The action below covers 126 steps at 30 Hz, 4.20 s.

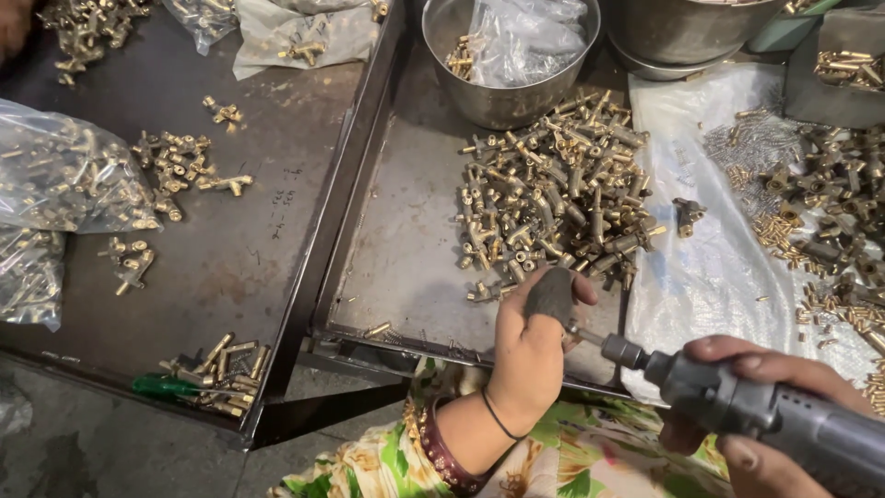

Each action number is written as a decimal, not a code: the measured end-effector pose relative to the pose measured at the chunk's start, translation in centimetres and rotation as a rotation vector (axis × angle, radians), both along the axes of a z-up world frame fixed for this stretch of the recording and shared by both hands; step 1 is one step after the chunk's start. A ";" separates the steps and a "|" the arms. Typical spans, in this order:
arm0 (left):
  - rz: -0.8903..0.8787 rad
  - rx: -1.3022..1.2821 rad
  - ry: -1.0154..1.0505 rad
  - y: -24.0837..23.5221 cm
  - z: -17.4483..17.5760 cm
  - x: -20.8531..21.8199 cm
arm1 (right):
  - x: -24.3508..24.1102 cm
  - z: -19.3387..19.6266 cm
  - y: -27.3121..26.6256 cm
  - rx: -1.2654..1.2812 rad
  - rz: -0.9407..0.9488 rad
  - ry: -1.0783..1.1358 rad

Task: Assembling small brass metal parts using a power tool.

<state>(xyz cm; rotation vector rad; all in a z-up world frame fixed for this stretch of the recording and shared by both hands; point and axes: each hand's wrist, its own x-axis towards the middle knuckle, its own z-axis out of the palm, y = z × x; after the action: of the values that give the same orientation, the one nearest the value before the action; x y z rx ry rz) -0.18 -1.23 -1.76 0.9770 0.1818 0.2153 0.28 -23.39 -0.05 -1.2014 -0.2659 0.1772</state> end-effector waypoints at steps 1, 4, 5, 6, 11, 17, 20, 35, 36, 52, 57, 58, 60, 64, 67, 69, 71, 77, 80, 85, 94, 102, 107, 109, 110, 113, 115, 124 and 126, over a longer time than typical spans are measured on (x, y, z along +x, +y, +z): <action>0.001 0.022 -0.011 0.0 0.0 -0.1 | 0.2 -0.1 -0.2 -0.013 0.033 -0.035; 0.021 0.146 0.003 0.2 0.6 -0.2 | 0.7 -0.6 -0.7 -0.053 0.133 -0.136; 0.022 0.147 0.002 1.0 0.7 0.1 | 0.5 -0.5 -0.6 -0.052 0.134 -0.138; -0.089 0.218 0.067 1.7 0.8 0.4 | 0.3 -0.4 -0.5 -0.074 0.102 -0.142; -0.042 0.257 -0.127 9.7 2.5 1.6 | 0.2 -0.5 -0.6 0.015 -0.013 -0.121; 0.200 0.512 -0.130 11.6 0.1 0.5 | 0.8 -0.6 -0.9 -0.073 -0.082 -0.100; 0.008 1.697 0.051 9.2 -2.1 0.3 | 0.6 -0.3 0.0 0.060 -0.006 -0.093; -0.306 0.553 0.282 13.6 -5.8 2.1 | 0.4 0.3 -0.2 -0.131 0.041 -0.135; -0.245 0.332 0.258 13.3 -5.7 2.2 | 0.5 0.3 -0.1 -0.138 0.066 -0.119; -0.291 -0.280 0.056 5.5 -1.2 4.9 | 2.0 1.1 0.3 -0.139 0.000 -0.168; -0.376 -0.293 0.236 2.1 -4.9 4.9 | 2.6 0.0 -0.5 -0.089 0.032 -0.170; -0.364 -0.321 0.335 1.5 -3.9 4.9 | 2.7 -0.2 -0.4 -0.054 0.050 -0.177; -0.358 -0.246 0.383 1.3 -1.5 4.9 | 3.1 -0.6 -1.0 -0.123 0.079 -0.172; -0.319 -0.162 0.398 0.9 -0.2 5.4 | 4.8 -1.2 -1.9 -0.187 0.177 -0.203; -0.282 -0.224 0.376 0.8 -1.2 6.4 | 6.4 -0.7 -2.1 -0.136 0.224 -0.250; -0.281 -0.186 0.395 0.6 0.9 7.0 | 7.2 -0.5 -2.6 -0.152 0.241 -0.250; -0.284 -0.149 0.418 0.4 2.1 7.7 | 8.1 -0.5 -3.1 -0.171 0.255 -0.247; -0.321 -0.083 0.440 0.6 2.4 9.3 | 12.1 0.5 -5.2 -0.318 0.417 -0.452; -0.367 0.002 0.430 0.8 2.5 9.4 | 14.7 1.0 -6.2 -0.393 0.852 -0.726; -0.402 0.045 0.380 0.4 2.6 9.6 | 12.7 4.0 -4.3 -0.556 0.660 -0.847; -0.496 -0.022 0.289 1.5 3.2 9.5 | 11.7 4.7 -3.6 -0.599 0.560 -0.846; -0.271 0.425 0.398 10.7 -1.7 9.2 | 13.4 -1.1 -7.4 -0.479 0.810 -0.590; 0.312 1.578 0.641 21.5 6.6 7.2 | 15.3 -6.4 -12.5 -0.658 0.754 -0.635; 0.465 1.814 0.376 23.1 7.1 6.4 | 15.5 -5.5 -11.8 -0.527 0.813 -0.625; 0.466 1.814 0.376 21.2 7.0 7.4 | 14.8 -4.4 -10.6 -0.526 0.813 -0.625; 0.313 1.522 0.262 15.5 4.6 10.8 | 14.7 -2.2 -8.7 -0.488 0.669 -0.596; 0.213 1.467 0.136 11.8 0.3 13.6 | 15.9 -2.8 -9.8 -0.566 0.728 -0.657; 0.183 0.977 0.246 10.7 -3.7 16.1 | 18.3 -4.9 -11.8 -0.461 0.776 -0.558; 0.204 0.992 0.053 10.1 -1.0 15.6 | 18.3 -4.9 -11.4 -0.430 0.771 -0.507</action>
<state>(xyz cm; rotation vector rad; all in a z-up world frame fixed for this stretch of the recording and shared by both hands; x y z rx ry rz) 15.39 8.88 -2.72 1.9537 0.2266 0.4891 18.60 -34.84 -4.93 -1.5087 -1.1836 0.6236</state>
